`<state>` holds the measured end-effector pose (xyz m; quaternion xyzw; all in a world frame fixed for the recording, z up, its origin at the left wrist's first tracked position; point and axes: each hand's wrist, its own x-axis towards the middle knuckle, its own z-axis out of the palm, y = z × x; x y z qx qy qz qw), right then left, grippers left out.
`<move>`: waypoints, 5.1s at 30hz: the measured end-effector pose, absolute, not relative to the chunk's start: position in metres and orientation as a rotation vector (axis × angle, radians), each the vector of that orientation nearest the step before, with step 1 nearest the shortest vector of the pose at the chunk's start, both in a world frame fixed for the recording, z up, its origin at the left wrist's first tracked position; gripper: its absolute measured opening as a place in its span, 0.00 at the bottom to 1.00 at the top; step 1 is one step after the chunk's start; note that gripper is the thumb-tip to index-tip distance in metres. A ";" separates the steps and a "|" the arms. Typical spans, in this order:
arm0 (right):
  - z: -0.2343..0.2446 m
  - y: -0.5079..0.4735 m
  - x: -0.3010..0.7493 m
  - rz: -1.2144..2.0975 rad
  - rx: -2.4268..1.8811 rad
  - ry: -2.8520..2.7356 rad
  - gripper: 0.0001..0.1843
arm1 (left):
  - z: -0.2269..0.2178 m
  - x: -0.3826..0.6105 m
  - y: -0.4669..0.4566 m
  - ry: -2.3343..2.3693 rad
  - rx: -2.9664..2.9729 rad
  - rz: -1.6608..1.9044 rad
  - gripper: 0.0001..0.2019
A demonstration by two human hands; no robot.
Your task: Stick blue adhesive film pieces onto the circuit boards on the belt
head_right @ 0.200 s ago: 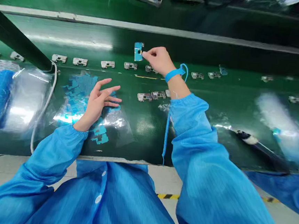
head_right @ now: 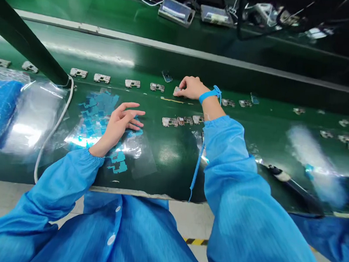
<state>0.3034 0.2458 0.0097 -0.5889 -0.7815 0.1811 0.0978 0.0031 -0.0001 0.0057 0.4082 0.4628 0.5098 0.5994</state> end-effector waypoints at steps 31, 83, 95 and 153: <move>-0.009 0.061 0.202 0.586 -0.863 -2.835 0.38 | 0.014 -0.037 0.027 1.182 0.608 1.474 0.10; 0.001 0.004 0.207 1.292 -1.053 -1.467 0.20 | 0.016 0.013 -0.013 1.272 0.977 1.130 0.21; 0.007 0.013 0.230 0.617 -0.942 -2.062 0.08 | 0.023 0.008 -0.010 1.271 1.096 1.042 0.20; 0.010 -0.008 0.235 1.335 -1.044 -1.643 0.19 | 0.010 0.019 -0.013 0.897 0.918 1.039 0.22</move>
